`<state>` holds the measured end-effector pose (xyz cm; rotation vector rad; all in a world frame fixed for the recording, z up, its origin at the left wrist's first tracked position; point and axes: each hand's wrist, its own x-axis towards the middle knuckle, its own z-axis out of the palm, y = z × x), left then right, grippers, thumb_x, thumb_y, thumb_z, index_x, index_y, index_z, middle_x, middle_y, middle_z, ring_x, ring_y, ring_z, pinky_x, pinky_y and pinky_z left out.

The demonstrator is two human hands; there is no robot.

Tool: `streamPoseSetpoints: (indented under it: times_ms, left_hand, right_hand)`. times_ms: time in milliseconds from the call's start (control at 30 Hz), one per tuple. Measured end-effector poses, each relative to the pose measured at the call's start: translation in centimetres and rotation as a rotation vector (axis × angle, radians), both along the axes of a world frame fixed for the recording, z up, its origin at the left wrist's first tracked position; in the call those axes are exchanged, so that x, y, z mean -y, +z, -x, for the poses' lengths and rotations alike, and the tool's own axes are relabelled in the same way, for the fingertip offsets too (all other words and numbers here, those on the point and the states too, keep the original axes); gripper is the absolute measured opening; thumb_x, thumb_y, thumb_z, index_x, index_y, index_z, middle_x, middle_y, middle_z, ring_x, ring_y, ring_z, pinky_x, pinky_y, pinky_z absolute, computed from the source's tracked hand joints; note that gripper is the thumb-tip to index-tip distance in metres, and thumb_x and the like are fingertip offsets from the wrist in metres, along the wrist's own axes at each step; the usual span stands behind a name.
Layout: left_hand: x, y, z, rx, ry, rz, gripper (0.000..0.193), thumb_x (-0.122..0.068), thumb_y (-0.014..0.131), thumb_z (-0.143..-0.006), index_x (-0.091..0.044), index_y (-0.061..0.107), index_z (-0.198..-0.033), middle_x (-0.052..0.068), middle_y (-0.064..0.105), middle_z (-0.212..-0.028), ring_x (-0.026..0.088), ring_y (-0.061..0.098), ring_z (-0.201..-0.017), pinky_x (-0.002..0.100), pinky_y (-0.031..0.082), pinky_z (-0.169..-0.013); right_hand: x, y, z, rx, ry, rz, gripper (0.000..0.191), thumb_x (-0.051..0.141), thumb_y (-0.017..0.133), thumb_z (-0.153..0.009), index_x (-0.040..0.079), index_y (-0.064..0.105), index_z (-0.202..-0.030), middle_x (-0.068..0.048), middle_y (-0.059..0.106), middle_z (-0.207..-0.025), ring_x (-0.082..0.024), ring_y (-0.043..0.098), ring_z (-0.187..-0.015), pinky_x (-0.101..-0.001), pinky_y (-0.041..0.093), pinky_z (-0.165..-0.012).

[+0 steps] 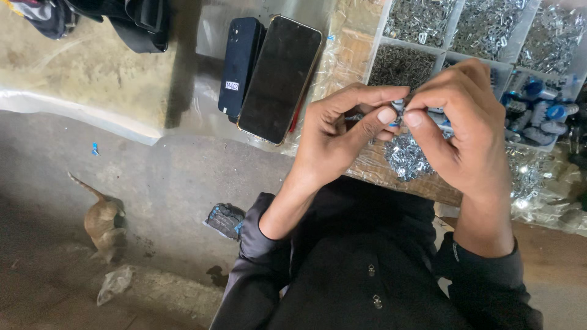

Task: The person repeatedly picks up small metal key blanks and inserts them into cylindrical key bodies. They handle each unit one at a time, aligning the blank with the body and pressing it in, then placing the assembled unit back on the table.

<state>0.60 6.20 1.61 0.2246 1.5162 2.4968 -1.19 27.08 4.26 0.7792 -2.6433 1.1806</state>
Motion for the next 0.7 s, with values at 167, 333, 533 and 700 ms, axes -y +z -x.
streamPoseSetpoints:
  times_ms: [167,333,533,700]
  left_hand:
    - [0.2,0.3,0.0,-0.025,0.003,0.008,0.02,-0.004,0.068,-0.11,-0.003,0.069,-0.13,0.008,0.072,-0.11,0.009,0.072,-0.095,0.022,0.064,-0.082]
    - [0.3,0.7,0.1,-0.093,0.004,0.103,0.019,-0.003,0.069,-0.109,-0.003,0.07,-0.128,0.007,0.072,-0.109,0.009,0.072,-0.093,0.021,0.063,-0.081]
    - [0.6,-0.4,0.0,-0.077,-0.052,0.031,0.018,0.001,0.068,-0.11,-0.001,0.07,-0.127,0.011,0.072,-0.115,0.013,0.073,-0.099,0.025,0.065,-0.085]
    - [0.6,-1.1,0.3,0.019,-0.155,-0.246,0.018,0.004,0.061,-0.113,0.0,0.065,-0.131,0.015,0.072,-0.123,0.022,0.075,-0.108,0.035,0.067,-0.093]
  right_hand:
    - [0.1,0.6,0.3,-0.084,0.016,-0.072,0.013,0.012,0.078,-0.102,0.006,0.066,-0.101,-0.005,0.067,-0.096,-0.024,0.058,-0.095,-0.0382,0.042,-0.092]
    - [0.0,0.8,0.6,-0.076,0.041,-0.053,0.019,0.015,0.084,-0.094,0.007,0.067,-0.095,-0.004,0.069,-0.091,-0.022,0.059,-0.092,-0.037,0.041,-0.09]
    - [-2.5,-2.5,-0.3,-0.071,0.023,-0.036,0.026,0.021,0.089,-0.09,0.007,0.067,-0.09,-0.004,0.068,-0.086,-0.019,0.059,-0.088,-0.0363,0.042,-0.087]
    - [-0.8,0.4,0.5,-0.284,0.019,0.071,0.021,0.022,0.084,-0.092,0.008,0.068,-0.094,-0.005,0.065,-0.083,-0.018,0.055,-0.078,-0.0356,0.043,-0.076]
